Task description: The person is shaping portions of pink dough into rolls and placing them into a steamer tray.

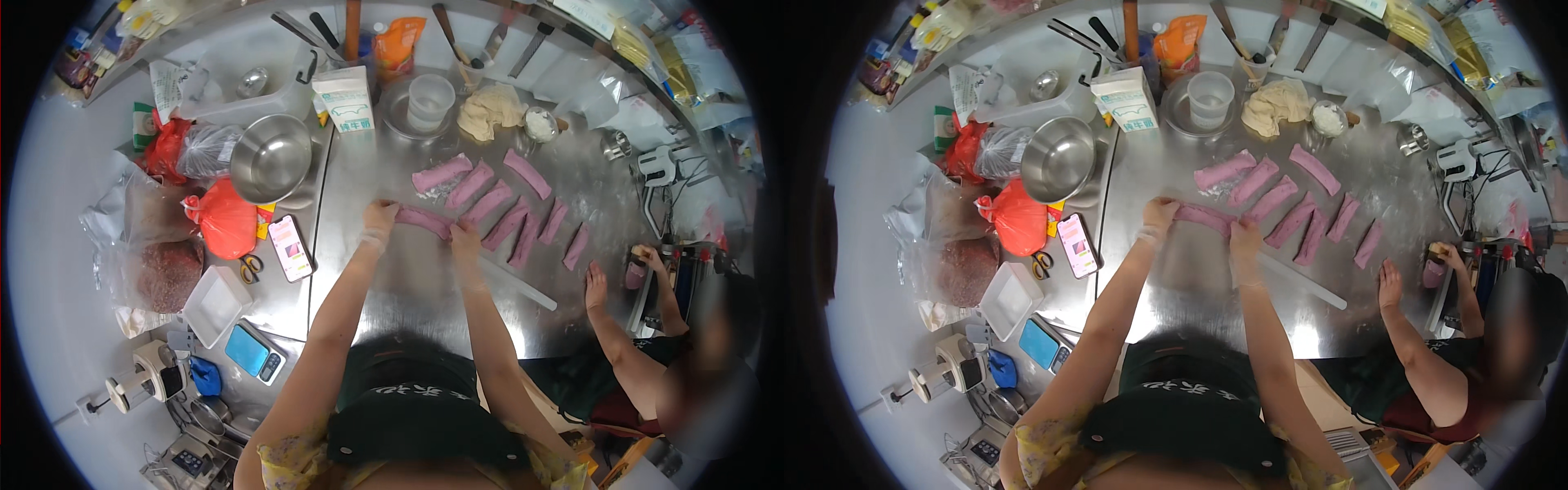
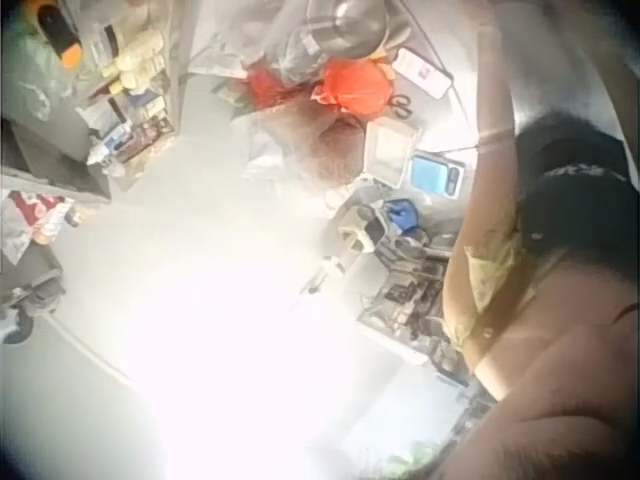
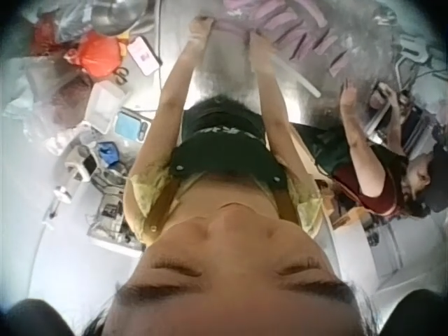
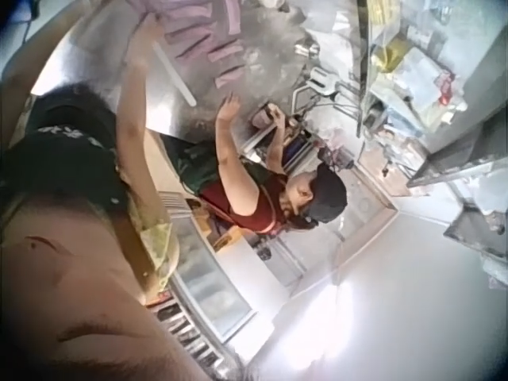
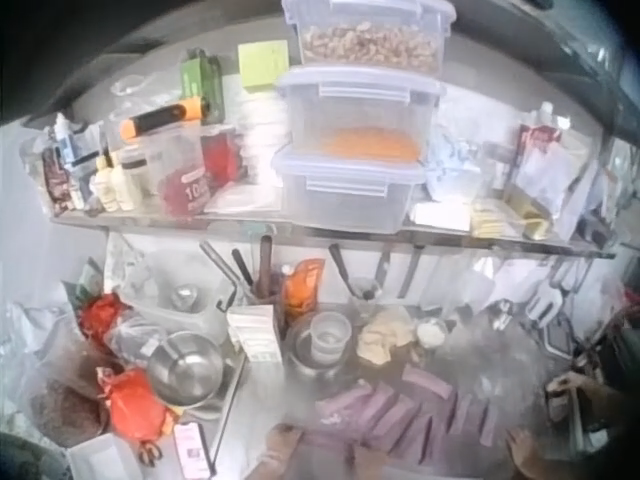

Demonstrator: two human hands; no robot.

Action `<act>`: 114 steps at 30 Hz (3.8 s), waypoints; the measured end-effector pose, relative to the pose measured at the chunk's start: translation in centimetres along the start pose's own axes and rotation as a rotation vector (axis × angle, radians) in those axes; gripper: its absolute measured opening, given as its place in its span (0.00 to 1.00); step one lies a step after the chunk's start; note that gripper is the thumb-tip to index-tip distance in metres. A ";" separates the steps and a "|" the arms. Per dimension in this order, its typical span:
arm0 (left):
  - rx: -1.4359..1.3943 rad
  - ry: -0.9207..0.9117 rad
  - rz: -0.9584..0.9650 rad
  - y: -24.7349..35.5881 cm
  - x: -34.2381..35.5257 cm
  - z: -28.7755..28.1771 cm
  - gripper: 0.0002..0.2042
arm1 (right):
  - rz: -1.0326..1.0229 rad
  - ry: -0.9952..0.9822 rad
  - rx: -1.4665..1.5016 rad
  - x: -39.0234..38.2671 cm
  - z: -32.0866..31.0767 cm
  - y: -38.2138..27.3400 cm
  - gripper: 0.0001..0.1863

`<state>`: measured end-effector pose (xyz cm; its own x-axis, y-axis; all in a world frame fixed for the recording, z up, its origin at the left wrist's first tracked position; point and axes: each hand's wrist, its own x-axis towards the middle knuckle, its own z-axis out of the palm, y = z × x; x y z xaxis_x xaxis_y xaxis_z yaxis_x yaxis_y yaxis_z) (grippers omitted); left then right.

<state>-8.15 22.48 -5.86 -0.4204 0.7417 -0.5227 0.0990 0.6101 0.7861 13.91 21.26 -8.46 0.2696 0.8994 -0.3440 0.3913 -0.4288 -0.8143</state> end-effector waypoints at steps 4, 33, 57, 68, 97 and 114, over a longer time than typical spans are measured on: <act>-0.030 -0.041 0.034 0.5 -1.8 -0.9 0.11 | 0.196 -0.055 0.178 -1.2 0.0 -3.9 0.16; 0.813 -0.454 0.985 -5.2 -18.3 3.9 0.27 | -0.163 -0.323 0.337 -16.5 -9.3 6.0 0.24; 0.594 -0.609 0.974 -5.0 -16.7 3.0 0.23 | -0.206 -0.410 0.260 -15.4 -9.6 4.6 0.29; 0.586 -0.545 0.952 -5.3 -17.3 3.2 0.25 | -0.105 -0.388 0.550 -16.1 -9.0 5.3 0.25; 0.712 -0.339 0.998 -6.3 -19.3 2.6 0.26 | -0.043 -0.260 0.386 -15.8 -8.5 5.2 0.06; 0.929 -0.312 1.032 -5.3 -18.3 -1.1 0.39 | -0.732 -0.087 -0.420 -17.3 -9.7 -0.4 0.28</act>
<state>-1.97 5.37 -0.08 0.4042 0.9147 -0.0033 0.8314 -0.3659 0.4182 17.60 5.09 2.31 -0.2406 0.9584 0.1534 0.7397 0.2834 -0.6103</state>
